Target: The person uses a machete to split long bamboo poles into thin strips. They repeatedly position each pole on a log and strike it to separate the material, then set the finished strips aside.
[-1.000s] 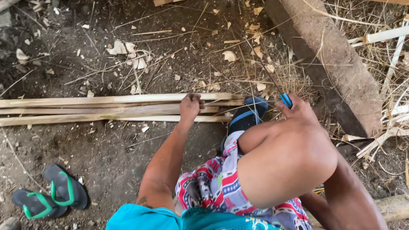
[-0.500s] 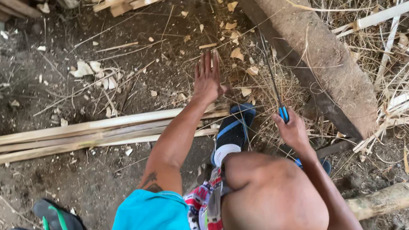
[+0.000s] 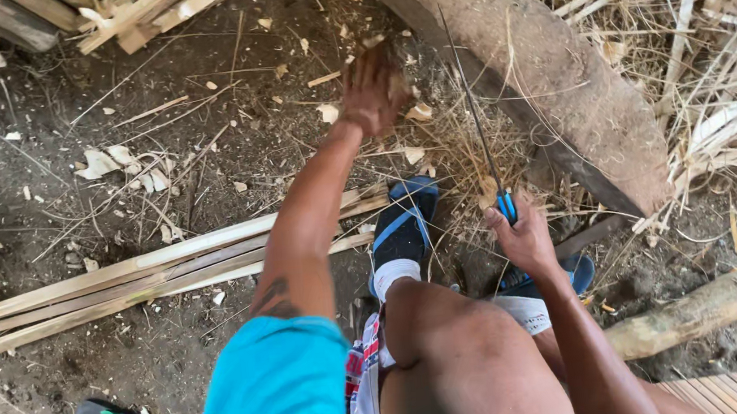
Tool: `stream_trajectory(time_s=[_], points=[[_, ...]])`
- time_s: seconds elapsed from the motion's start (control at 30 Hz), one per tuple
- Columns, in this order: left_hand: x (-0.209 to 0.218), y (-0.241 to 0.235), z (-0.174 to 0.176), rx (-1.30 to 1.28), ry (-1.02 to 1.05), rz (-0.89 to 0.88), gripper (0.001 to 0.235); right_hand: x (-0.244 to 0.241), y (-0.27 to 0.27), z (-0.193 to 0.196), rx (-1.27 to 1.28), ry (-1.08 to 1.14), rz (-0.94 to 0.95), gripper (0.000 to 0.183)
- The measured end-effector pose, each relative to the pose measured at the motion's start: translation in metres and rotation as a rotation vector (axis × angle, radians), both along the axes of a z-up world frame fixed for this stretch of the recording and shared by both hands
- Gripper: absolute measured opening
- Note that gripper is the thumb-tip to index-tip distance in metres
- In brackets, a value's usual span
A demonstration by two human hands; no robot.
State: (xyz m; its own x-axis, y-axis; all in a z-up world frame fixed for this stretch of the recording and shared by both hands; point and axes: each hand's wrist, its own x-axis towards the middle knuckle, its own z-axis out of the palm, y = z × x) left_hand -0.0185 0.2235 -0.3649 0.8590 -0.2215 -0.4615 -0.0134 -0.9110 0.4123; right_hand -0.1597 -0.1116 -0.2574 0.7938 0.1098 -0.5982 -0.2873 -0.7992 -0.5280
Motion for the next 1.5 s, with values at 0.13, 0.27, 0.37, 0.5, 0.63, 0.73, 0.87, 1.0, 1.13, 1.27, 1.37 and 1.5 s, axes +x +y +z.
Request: stream_trajectory(time_s=[0.13, 0.27, 0.37, 0.5, 0.63, 0.73, 0.87, 1.0, 1.13, 1.27, 1.37, 1.5], points=[[-0.065, -0.046, 0.041, -0.137, 0.198, -0.375, 0.105, -0.016, -0.001, -0.004, -0.021, -0.051, -0.024, 0.046], [-0.107, -0.08, 0.047, 0.038, 0.314, -0.598, 0.128, -0.031, -0.008, 0.002, 0.012, -0.066, -0.043, 0.045], [-0.122, -0.11, 0.011, 0.093, 0.056, -0.432, 0.13, -0.046, -0.022, 0.007, 0.039, -0.115, -0.053, 0.042], [-0.096, -0.149, -0.033, -0.011, -0.138, -0.092, 0.125, -0.088, -0.054, 0.03, -0.016, 0.1, -0.169, 0.04], [-0.08, -0.202, 0.01, -0.127, 0.278, 0.064, 0.137, -0.107, -0.073, 0.052, -0.069, 0.116, -0.183, 0.039], [-0.103, -0.235, 0.046, -0.098, 0.297, -0.169, 0.131, -0.105, -0.075, 0.061, -0.066, 0.115, -0.219, 0.041], [-0.121, -0.249, 0.025, -0.008, 0.214, -0.297, 0.125, -0.092, -0.075, 0.058, -0.14, 0.084, -0.172, 0.038], [-0.11, -0.252, -0.016, -0.013, 0.029, -0.239, 0.106, -0.08, -0.072, 0.057, -0.103, 0.046, -0.202, 0.038], [-0.08, -0.233, -0.028, 0.102, 0.108, -0.194, 0.062, -0.068, -0.072, 0.054, -0.047, -0.006, -0.193, 0.035], [-0.05, -0.158, -0.006, 0.218, 0.069, -0.186, 0.038, -0.058, -0.071, 0.047, -0.038, -0.052, -0.166, 0.043], [-0.029, -0.084, 0.028, 0.352, 0.112, -0.199, 0.028, -0.042, -0.067, 0.04, 0.02, -0.096, -0.143, 0.046], [-0.015, -0.011, 0.084, 0.373, -0.269, -0.183, 0.022, -0.023, -0.056, 0.029, 0.088, -0.111, -0.126, 0.049]])
